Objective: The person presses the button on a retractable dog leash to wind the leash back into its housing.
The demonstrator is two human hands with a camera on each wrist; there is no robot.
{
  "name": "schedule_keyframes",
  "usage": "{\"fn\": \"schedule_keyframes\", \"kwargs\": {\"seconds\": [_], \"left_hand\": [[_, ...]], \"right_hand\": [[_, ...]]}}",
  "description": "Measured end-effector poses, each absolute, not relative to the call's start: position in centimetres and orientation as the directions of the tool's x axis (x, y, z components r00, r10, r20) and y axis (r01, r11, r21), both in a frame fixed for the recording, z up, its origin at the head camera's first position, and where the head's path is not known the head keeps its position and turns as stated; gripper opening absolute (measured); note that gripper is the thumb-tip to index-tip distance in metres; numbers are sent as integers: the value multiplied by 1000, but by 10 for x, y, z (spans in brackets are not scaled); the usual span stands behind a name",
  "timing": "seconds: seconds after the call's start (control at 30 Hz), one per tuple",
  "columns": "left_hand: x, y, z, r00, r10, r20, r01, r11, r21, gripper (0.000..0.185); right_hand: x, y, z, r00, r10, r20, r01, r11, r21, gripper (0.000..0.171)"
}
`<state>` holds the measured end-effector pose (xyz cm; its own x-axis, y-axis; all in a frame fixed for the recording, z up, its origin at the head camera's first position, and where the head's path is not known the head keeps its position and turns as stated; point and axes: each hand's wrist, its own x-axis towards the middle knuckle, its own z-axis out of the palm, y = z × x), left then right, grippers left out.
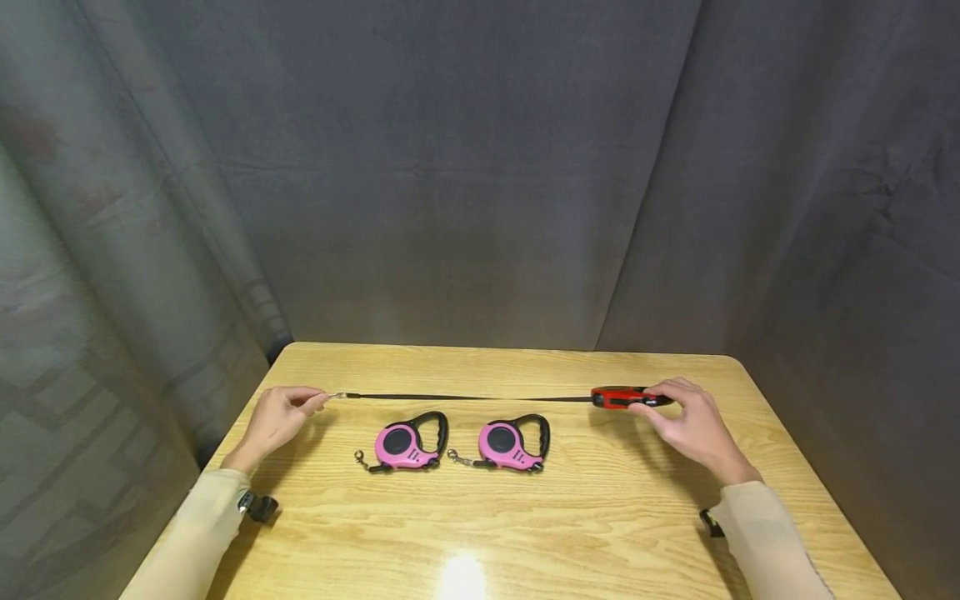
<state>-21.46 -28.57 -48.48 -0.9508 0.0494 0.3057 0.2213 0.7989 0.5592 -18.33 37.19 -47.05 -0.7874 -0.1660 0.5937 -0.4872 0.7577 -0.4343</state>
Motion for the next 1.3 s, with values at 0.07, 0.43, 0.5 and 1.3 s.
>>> {"fn": "schedule_keyframes", "kwargs": {"seconds": [0.07, 0.43, 0.5, 1.3], "left_hand": [[-215, -285, -484, -951, 50, 305, 222, 798, 560, 19], [-218, -280, -480, -945, 65, 319, 243, 793, 558, 19], [-218, -279, -481, -945, 68, 321, 247, 790, 561, 19], [-216, -272, -480, -944, 86, 317, 262, 779, 570, 18]], "right_hand": [[-184, 371, -469, -778, -172, 605, -497, 757, -425, 25], [-187, 363, -464, -772, -192, 606, -512, 753, -414, 26], [-187, 361, -464, -775, -191, 603, -508, 755, -413, 26], [-187, 346, -463, -763, -205, 613, -538, 726, -427, 25]]}}
